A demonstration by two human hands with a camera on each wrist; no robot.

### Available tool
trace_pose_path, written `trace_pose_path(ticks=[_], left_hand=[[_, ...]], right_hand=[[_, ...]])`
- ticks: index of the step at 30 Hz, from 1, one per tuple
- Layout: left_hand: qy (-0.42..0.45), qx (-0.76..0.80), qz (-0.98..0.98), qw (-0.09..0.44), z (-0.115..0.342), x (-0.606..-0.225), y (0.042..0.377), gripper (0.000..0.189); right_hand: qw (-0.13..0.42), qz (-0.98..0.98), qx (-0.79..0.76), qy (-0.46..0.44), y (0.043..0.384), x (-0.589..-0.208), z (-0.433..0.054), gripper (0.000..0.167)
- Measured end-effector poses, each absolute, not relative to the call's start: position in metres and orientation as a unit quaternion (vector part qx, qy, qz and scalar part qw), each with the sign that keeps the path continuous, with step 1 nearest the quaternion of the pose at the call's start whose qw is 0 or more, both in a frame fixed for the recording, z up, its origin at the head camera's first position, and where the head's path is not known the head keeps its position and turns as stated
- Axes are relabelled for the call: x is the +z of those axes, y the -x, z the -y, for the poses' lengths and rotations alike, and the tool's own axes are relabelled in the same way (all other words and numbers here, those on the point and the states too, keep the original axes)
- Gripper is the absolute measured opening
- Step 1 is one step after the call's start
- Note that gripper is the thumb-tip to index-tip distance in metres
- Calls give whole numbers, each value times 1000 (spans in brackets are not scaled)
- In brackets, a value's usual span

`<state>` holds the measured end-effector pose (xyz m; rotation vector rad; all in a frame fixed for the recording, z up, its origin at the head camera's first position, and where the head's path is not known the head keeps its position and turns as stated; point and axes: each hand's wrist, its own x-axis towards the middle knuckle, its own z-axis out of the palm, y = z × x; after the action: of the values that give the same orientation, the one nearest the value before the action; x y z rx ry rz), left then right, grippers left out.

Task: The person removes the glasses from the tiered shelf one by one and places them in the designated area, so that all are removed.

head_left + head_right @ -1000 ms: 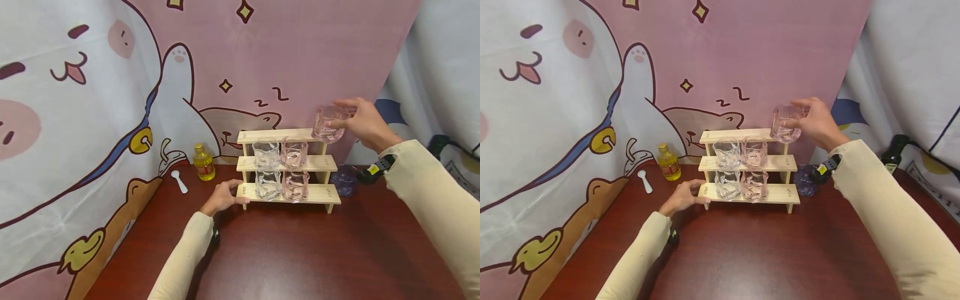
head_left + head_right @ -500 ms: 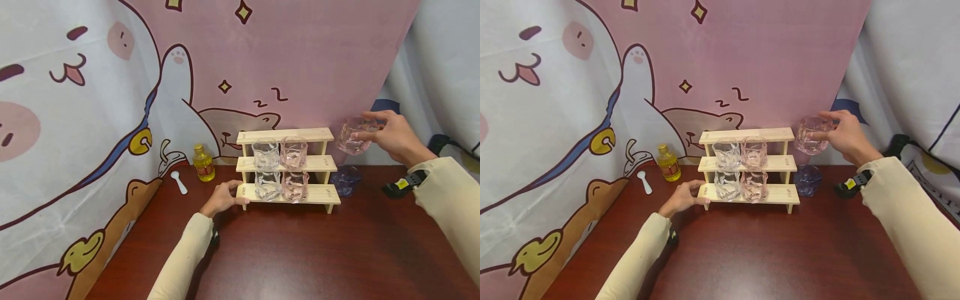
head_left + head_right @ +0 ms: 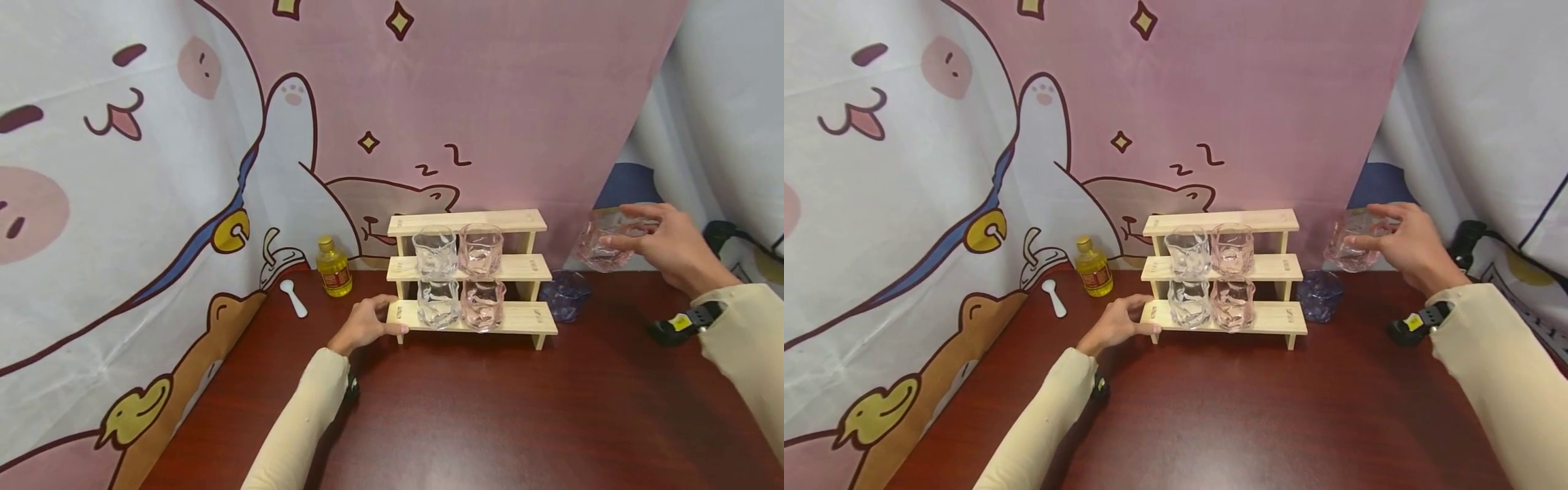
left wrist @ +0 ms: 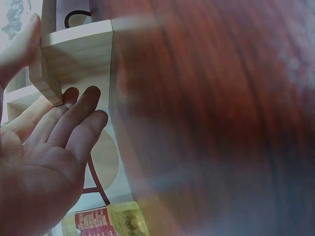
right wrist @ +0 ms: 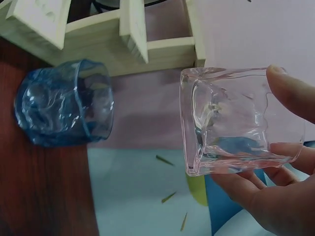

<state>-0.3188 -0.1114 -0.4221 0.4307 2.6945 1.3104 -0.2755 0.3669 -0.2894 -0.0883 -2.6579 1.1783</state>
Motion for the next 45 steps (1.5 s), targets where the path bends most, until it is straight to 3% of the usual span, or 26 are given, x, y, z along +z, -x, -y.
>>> trace_pose_path(ticks=[17,31,45], left_hand=[[-145,430,-890,43,111,-423,318,69],[-154,439,-884,47,112,-420,320,69],[-146,434,-887,52,112,-421,317,70]], right_hand=[[108,913,389,58,269,-321,-394,91],[141,918,362,76,269,-356,-413,87],[120,906,387,127,272,-384,-406,85]])
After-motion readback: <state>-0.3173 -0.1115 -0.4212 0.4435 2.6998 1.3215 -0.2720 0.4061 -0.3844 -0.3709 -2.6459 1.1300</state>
